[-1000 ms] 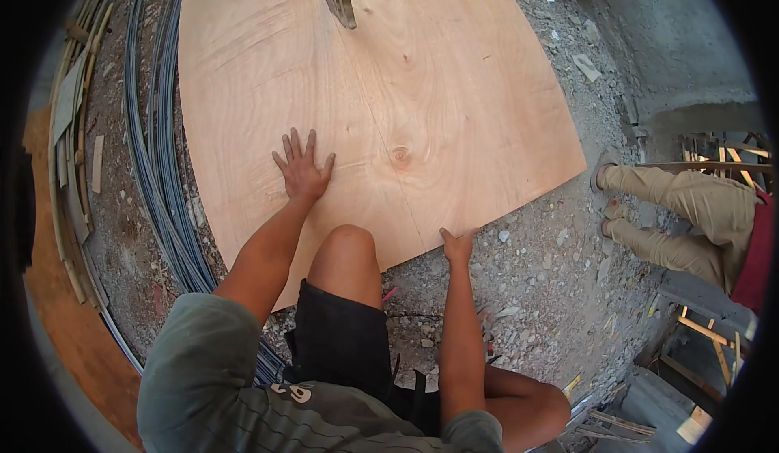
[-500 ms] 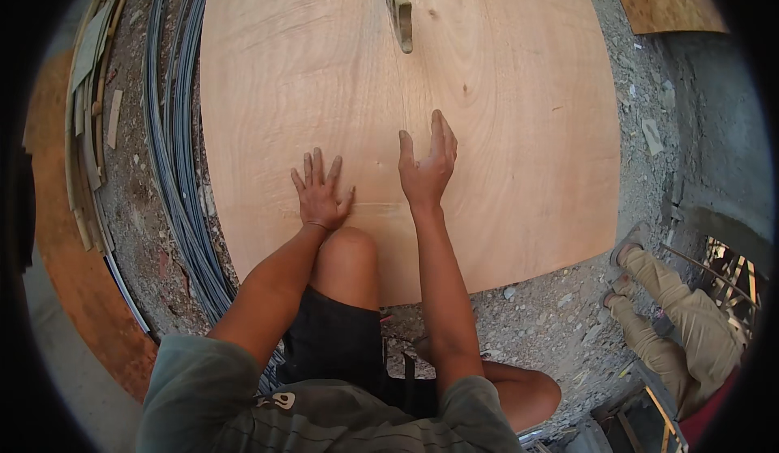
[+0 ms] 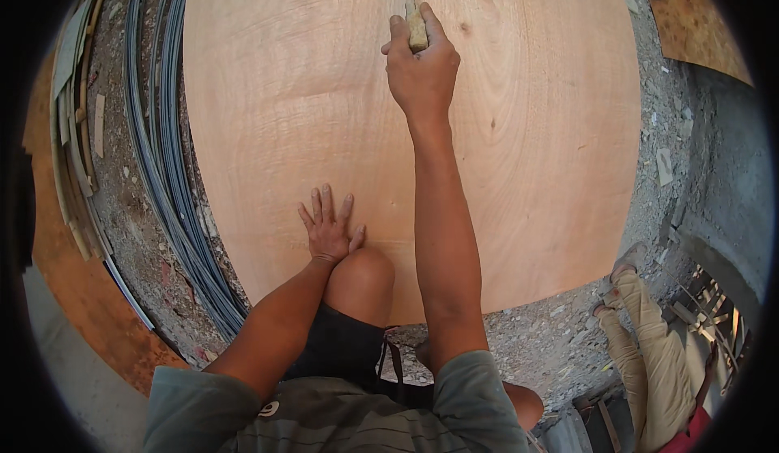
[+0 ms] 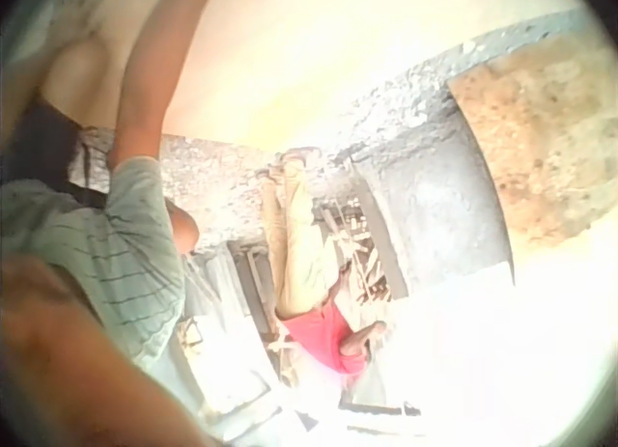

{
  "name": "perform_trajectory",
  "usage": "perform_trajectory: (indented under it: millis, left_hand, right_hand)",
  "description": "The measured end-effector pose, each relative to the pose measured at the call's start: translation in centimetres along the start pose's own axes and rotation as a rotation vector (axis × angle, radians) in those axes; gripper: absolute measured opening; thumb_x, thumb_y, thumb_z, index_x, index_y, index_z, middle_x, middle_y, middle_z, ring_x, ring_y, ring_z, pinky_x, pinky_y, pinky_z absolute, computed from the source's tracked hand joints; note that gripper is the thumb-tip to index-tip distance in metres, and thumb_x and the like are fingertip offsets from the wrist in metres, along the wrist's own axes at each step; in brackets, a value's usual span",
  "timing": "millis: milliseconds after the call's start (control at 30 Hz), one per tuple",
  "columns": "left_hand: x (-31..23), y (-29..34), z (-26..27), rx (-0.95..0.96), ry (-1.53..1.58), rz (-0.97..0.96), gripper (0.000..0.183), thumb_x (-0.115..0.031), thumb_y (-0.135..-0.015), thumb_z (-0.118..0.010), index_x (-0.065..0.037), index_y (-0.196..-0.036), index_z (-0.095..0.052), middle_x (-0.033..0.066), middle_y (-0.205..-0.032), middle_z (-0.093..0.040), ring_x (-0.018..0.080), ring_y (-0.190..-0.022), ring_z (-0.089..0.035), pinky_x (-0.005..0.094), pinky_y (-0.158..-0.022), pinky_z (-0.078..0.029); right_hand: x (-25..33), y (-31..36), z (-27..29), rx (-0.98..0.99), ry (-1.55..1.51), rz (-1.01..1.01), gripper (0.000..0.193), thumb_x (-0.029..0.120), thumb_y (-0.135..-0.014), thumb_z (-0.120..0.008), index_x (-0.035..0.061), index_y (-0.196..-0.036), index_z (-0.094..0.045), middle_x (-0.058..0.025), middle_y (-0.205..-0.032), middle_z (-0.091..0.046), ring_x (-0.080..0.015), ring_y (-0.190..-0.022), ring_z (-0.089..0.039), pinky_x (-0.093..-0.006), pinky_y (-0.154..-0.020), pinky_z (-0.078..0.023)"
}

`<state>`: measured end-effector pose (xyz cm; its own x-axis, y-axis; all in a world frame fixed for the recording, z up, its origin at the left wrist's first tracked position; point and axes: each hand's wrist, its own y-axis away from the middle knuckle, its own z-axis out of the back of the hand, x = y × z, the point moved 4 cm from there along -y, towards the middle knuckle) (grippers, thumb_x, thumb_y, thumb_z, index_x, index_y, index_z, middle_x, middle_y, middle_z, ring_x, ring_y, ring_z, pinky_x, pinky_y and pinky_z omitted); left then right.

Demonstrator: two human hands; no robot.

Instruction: The person uses a hand saw to cut through a sheet of plywood, using their other hand to steady the wood.

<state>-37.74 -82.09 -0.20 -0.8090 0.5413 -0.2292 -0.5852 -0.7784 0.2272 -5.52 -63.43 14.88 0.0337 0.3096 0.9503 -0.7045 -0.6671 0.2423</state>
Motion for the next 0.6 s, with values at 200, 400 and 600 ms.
perform_trajectory:
  millis: [200,400,600]
  left_hand:
    - [-0.3,-0.5,-0.3,-0.031,0.022,-0.027,0.082,-0.062,-0.089,-0.065,-0.030,-0.162,-0.043,0.0243,-0.174,-0.021,0.0484,-0.161,-0.015,0.0811,-0.119,-0.006]
    - [0.8,0.2,0.1,-0.023,0.007,0.001,0.083,-0.060,-0.088,-0.066,-0.030,-0.162,-0.043,0.0242,-0.174,-0.019,0.0482,-0.161,-0.014,0.0811,-0.119,-0.005]
    - [-1.6,-0.9,-0.3,-0.037,0.060,-0.044,0.082,-0.060,-0.090,-0.064,-0.029,-0.162,-0.043,0.0243,-0.175,-0.018,0.0486,-0.161,-0.013,0.0800,-0.120,-0.002]
  right_hand:
    - [-1.7,3.5,3.5,-0.052,0.132,0.069,0.054,0.020,-0.102,-0.067,-0.0086,-0.146,-0.057,-0.0078,-0.081,-0.071,-0.0067,-0.066,-0.059,-0.0247,-0.064,-0.050]
    - [-0.4,15.4,6.5,-0.090,0.078,0.132,0.041,0.002,-0.102,-0.061,-0.0085,-0.142,-0.062,-0.0065,-0.086,-0.072,-0.0039,-0.071,-0.058,-0.0211,-0.063,-0.047]
    - [-2.2,1.4,5.0,-0.162,0.131,0.146,0.045,0.015,-0.102,-0.065,-0.0077,-0.141,-0.063,-0.0079,-0.087,-0.073,-0.0059,-0.070,-0.056,-0.0270,-0.065,-0.050]
